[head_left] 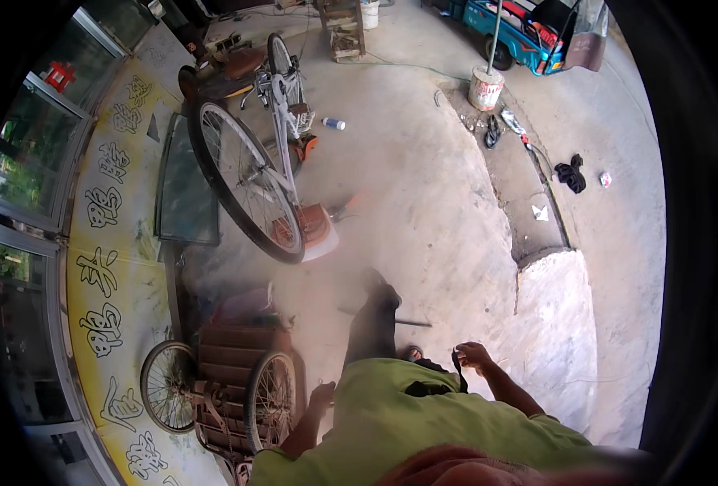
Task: The person walks through a cluttered workshop and retrieves a tool from a bucket. They then squat down to work on a bicycle wheel, using a tool to pry the tire away from the rim and remove the inner tube. The person continues to manipulate the tire and rim with their hands.
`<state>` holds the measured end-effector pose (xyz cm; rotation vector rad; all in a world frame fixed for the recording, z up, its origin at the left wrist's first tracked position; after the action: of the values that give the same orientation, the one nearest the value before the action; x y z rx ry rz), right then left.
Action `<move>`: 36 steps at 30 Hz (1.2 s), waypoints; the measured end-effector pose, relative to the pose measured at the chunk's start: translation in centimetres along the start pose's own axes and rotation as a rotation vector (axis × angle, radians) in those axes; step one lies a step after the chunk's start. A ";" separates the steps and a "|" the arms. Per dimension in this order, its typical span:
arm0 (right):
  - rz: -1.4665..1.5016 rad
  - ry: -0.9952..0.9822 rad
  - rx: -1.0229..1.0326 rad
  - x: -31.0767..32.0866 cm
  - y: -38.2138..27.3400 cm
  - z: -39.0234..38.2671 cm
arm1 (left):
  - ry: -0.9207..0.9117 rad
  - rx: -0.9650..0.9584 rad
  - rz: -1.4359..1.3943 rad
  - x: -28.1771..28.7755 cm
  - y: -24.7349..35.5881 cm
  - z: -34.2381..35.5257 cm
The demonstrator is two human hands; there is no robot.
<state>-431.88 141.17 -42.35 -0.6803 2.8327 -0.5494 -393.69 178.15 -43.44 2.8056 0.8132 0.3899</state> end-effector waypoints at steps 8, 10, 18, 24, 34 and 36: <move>0.039 0.195 0.021 2.6 -14.8 7.5 | -0.114 -0.619 0.760 -0.5 14.1 9.7; 0.065 0.130 0.106 4.1 -15.9 9.3 | -0.149 -0.306 0.299 -0.1 17.8 9.4; -0.101 0.239 -0.202 2.5 -26.0 11.2 | -0.095 -0.123 -0.142 1.3 39.1 11.0; -0.149 0.148 -0.265 6.5 -37.7 21.9 | 0.017 -0.072 -0.144 1.8 49.1 11.4; -0.068 0.130 0.199 6.4 -84.1 34.8 | 0.239 0.072 -0.056 2.9 62.6 5.8; -0.136 0.180 0.256 5.9 -91.0 36.2 | 0.257 0.082 -0.059 2.5 65.4 5.3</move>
<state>-391.29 51.90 -40.37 -0.8124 2.8162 -1.0242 -357.68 124.62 -31.17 2.8356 0.9827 0.7346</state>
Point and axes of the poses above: each hand's wrist, its own z-axis towards the middle knuckle, its own x-axis out of the back of the hand, y = z × x, the point moved 5 cm from there along z, towards the middle knuckle, and after that the axes turned 2 degrees about -x, right-handed, at the moved point
